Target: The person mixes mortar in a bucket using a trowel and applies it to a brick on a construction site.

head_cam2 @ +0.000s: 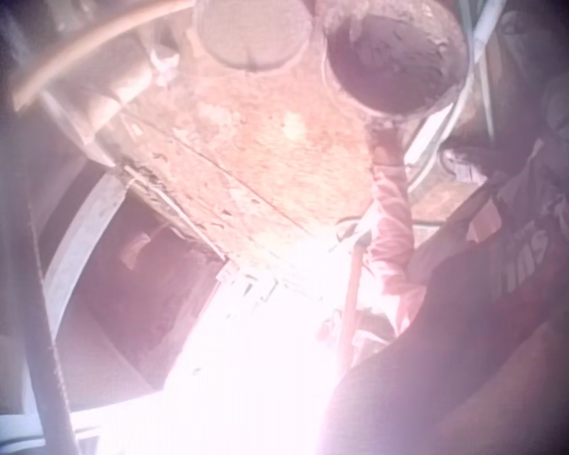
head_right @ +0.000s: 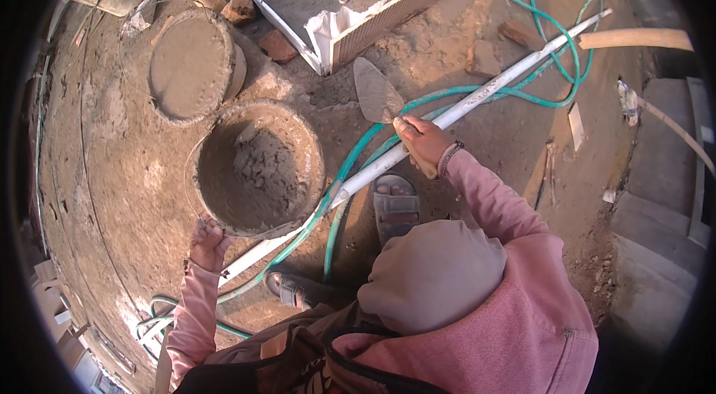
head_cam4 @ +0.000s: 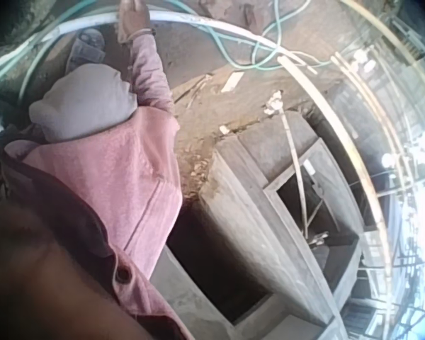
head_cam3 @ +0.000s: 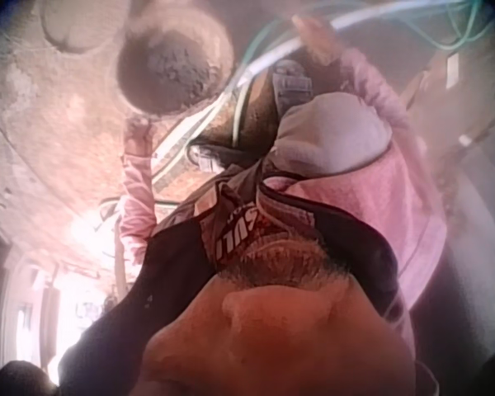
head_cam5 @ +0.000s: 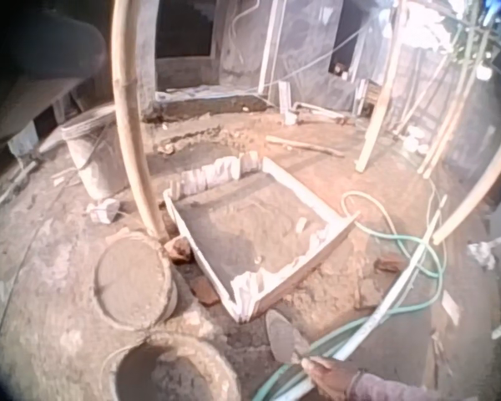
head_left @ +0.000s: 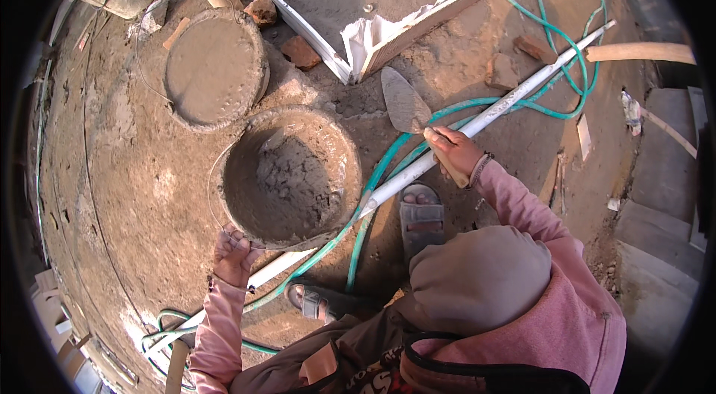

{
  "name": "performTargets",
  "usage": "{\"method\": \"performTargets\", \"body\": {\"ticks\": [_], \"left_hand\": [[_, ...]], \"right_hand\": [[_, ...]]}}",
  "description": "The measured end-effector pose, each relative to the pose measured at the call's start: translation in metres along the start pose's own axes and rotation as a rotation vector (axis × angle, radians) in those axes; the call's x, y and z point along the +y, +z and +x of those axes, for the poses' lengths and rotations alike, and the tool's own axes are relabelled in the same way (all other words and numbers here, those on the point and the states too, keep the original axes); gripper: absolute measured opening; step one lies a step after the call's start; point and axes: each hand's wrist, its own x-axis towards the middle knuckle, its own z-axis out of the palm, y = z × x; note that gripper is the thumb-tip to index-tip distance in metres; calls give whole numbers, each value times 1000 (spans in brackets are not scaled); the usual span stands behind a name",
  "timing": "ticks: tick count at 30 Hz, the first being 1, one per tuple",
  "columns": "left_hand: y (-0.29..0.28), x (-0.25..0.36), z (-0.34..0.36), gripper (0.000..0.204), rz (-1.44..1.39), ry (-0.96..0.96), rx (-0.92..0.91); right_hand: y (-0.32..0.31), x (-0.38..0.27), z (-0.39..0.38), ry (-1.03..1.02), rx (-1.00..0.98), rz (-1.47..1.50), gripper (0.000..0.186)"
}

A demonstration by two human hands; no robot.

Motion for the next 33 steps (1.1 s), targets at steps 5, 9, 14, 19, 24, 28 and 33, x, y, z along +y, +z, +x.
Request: {"method": "performTargets", "body": {"ticks": [5,9,14,19,24,28,33], "left_hand": [[14,5,2,38,-51,-27,18],[13,5,2,37,-61,-36,39],[16,5,1,37,-51,-33,30],[12,4,2,38,-68,-15,16],[10,6,3,38,-21,-32,-29],[13,6,0,39,-31,-18,3],[9,5,4,41,0,-30,-35]], "right_hand": [[-64,-1,7,-503,-18,-1000,40],[-67,-61,26,-304,-220,-1123,39],[-122,-35,82,-273,-167,-1202,39],[-188,2,95,-322,-36,-983,37],[-93,-26,44,-169,-133,-740,43],[-39,-21,16,265,-171,-106,40],[46,2,6,294,-77,381,34]]}}
